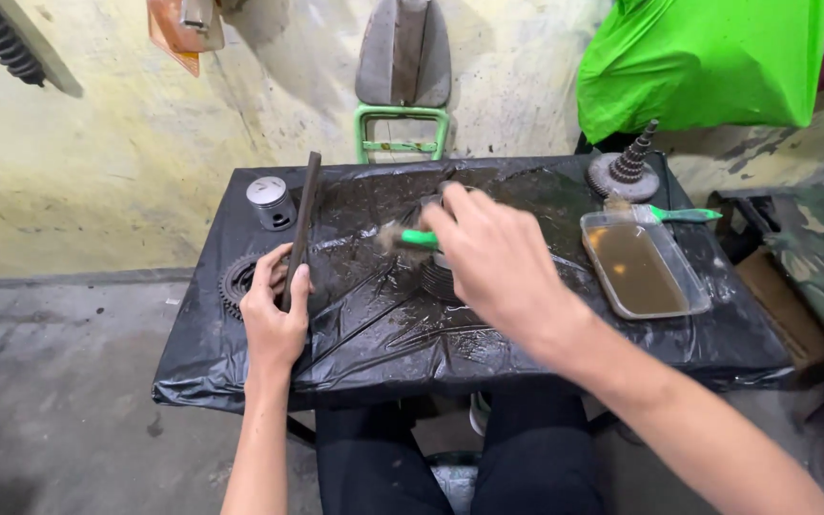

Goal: Cleaning a motorcycle cylinder block using a brush and cleaning solution

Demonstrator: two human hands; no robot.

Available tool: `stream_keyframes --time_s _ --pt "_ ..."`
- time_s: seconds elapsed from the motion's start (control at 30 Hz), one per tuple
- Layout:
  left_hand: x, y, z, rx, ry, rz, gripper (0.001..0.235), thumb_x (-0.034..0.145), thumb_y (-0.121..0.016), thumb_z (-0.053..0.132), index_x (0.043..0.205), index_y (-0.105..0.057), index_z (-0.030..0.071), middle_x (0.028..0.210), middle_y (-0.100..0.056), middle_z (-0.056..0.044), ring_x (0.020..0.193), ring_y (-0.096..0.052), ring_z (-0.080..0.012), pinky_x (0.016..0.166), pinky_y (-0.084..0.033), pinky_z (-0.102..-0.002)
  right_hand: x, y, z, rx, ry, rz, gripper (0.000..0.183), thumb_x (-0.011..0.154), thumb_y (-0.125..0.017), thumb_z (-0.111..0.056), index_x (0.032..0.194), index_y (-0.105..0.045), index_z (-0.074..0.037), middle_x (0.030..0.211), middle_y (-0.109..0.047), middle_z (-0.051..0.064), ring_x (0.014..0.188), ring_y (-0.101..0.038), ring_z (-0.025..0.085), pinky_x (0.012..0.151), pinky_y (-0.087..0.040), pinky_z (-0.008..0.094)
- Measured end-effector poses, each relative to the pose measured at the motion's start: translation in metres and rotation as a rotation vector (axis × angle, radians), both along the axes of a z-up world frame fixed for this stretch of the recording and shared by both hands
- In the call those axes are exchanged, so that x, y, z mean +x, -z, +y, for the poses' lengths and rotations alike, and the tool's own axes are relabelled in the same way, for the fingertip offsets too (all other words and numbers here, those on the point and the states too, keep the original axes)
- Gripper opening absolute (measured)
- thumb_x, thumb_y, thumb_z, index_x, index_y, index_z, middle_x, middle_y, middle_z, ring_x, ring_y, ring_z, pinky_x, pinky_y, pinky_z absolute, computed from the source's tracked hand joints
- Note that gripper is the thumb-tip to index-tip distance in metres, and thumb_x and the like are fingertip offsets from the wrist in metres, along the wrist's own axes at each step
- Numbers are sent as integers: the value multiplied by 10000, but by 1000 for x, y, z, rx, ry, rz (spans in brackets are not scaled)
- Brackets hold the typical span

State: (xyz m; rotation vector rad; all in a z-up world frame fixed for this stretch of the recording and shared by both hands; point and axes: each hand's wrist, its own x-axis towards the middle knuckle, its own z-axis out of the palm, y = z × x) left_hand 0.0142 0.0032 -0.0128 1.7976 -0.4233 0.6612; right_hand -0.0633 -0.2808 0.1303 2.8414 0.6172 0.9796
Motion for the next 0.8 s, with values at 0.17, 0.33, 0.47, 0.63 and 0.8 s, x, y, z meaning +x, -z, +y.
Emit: stream_keyframes --time_s 0.17,0.33,0.47,0.63,0.8 --pt "0 -1 0 -21 4 -6 312 1110 -657 195 1390 -668 58 815 -747 -95 620 -696 -198 593 -505 -308 30 -49 2 216 74 362 346 811 -900 -153 1100 -710 -160 1015 -704 83 953 -758 409 819 -605 572" --pt "-2 -1 1 -43 -12 -2 311 1102 -674 197 1385 -683 69 866 -772 -122 675 -764 -249 633 -545 -335 66 -36 -12 678 -194 316 244 878 -892 -237 1082 -816 -125 878 -698 114 678 -707 247 705 -563 415" --pt "-5 -5 1 -51 -16 44 337 1079 -686 222 1387 -692 86 939 -805 -137 748 -804 -266 681 -582 -359 67 -21 -7 914 -340 417 83 1076 -685 -109 1149 -705 -75 663 -701 92 505 -733 197 583 -601 316" --pt "-5 -1 3 -40 -25 57 339 1069 -701 245 1380 -708 109 949 -817 -131 771 -823 -282 677 -594 -362 94 4 -15 1098 -452 543 125 1102 -597 -32 1209 -606 32 911 -748 233 551 -722 236 465 -630 346" --pt "-5 -6 1 -17 -22 25 335 1080 -686 234 1386 -700 98 931 -807 -140 756 -808 -286 676 -585 -374 132 16 -13 884 -446 266 60 1127 -619 -36 1184 -623 -19 942 -801 156 714 -755 250 711 -631 394"
